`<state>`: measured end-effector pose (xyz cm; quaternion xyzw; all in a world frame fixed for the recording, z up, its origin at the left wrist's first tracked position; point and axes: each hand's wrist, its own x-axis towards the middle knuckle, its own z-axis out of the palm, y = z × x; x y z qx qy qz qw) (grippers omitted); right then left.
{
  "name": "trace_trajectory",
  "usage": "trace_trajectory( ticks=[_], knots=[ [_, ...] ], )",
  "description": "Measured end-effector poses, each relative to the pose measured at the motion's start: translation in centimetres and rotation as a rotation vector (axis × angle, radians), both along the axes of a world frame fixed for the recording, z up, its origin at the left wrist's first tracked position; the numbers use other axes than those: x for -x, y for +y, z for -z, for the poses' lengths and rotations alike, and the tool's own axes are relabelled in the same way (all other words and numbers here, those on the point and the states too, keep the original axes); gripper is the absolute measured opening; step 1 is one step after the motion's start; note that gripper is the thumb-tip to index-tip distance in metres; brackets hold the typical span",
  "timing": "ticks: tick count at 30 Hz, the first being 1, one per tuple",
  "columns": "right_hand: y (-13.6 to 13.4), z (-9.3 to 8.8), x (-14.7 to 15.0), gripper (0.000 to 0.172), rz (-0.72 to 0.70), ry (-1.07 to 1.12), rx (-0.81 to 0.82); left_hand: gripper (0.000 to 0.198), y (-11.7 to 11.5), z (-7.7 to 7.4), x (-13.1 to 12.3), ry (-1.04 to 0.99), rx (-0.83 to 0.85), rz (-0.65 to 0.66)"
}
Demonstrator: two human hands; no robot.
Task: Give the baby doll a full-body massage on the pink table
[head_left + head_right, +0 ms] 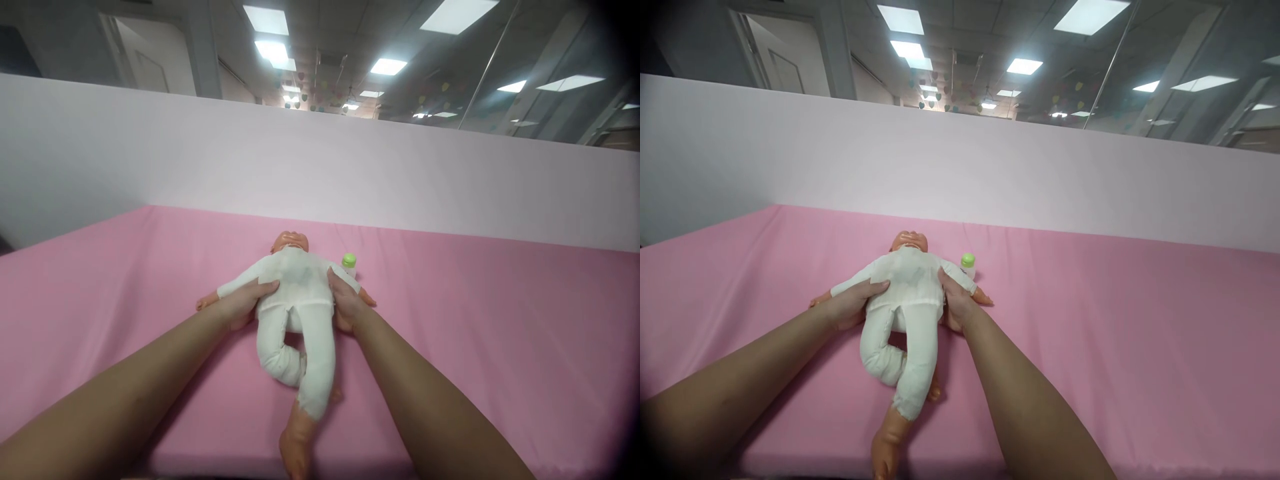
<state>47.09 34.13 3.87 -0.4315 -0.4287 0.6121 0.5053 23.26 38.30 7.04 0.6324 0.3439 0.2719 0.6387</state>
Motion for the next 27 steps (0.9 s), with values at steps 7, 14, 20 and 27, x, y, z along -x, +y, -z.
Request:
trace_trajectory(
  ticks=[7,14,20,27],
  knots=[
    [-0.8,-0.4,0.4,0.068,-0.094,0.016,-0.126,0.070,1.2,0.9,0.5,0.332,-0.302,-0.225],
    [1.3,1.6,-1.2,0.055,0.173,-0.515,-0.160,0.063,-0.2,0.0,0.0,0.870,-0.712,-0.327],
    [2.0,1.4,-1.4,0.047,0.285,-0.847,-0.178,0.092,-3.6,0.0,-1.3,0.757,-0.811,-0.263],
    [1.7,1.1,-1.3,0.052,0.265,-0.921,-0.201,0.116,-4.0,-0.1,-0.9,0.799,-0.708,0.106]
  ],
)
